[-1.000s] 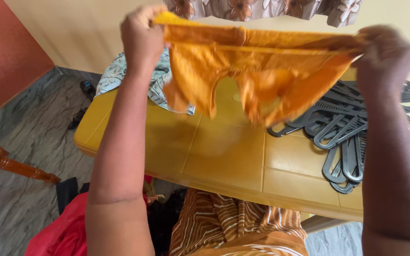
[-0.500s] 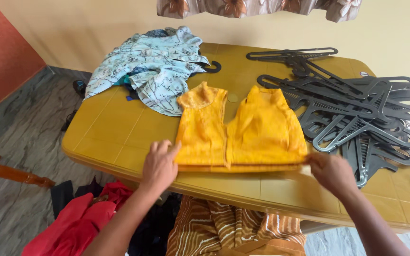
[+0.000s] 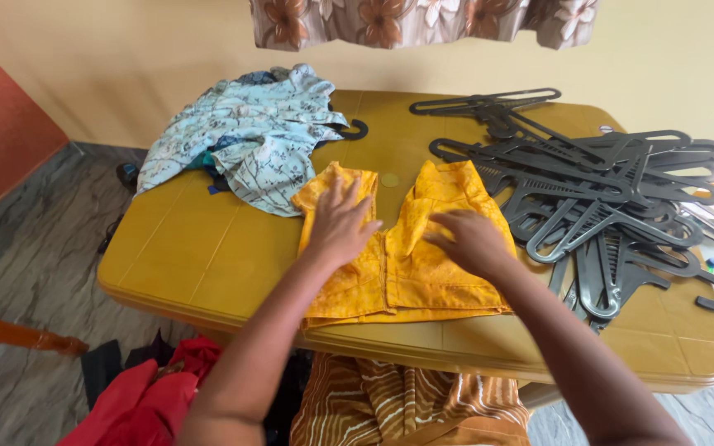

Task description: The person sits on the floor and places several garments onto black plastic hangers. They handle a blue patterned top, a light green floral dress, and a yellow top, arranging each on a hanger and setting them aside.

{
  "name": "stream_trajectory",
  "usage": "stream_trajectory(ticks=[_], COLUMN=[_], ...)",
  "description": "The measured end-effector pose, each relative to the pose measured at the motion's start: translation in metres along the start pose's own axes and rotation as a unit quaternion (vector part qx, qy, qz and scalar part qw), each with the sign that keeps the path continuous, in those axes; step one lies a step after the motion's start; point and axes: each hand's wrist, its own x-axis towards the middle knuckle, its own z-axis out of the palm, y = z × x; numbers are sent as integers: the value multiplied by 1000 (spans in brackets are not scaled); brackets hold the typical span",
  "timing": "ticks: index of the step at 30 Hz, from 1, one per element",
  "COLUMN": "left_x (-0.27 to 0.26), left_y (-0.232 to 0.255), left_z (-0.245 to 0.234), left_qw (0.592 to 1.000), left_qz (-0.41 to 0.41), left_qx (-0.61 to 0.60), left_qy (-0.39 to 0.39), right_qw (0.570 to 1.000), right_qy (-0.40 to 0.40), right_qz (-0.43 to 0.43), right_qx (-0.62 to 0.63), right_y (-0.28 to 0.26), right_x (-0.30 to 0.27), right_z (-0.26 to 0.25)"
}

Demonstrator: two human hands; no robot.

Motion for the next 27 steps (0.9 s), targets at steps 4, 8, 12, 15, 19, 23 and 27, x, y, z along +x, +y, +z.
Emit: stream_trajectory(ticks=[4,8,12,15,19,23,27], left_x=[47,55,56,58,68,85,86], left_y=[-2,-27,-34,-30,-27,-33,-42], left_z=[56,96,101,90,74,70,88], left_qw=[998,989,984,982,973,971,977], left_qz=[-50,-150,-173,-180,-203,-221,-200], left_qx=[24,2,-9,7,8,3,17], left_qy=[26,-15,-43,-62,-114,-91,77], right_qw=[996,986,981,984,990,993,952], right_qy=[-35,-80,-92,-84,-51,103,270], right_qz=[18,100,130,120,109,60,132], right_qx=[-86,-108,-109,-99,-72,23,65], right_y=[0,29,41,44,51,70,105], right_x=[49,53,51,51,45,47,39], right_z=[50,73,83,86,89,78,51])
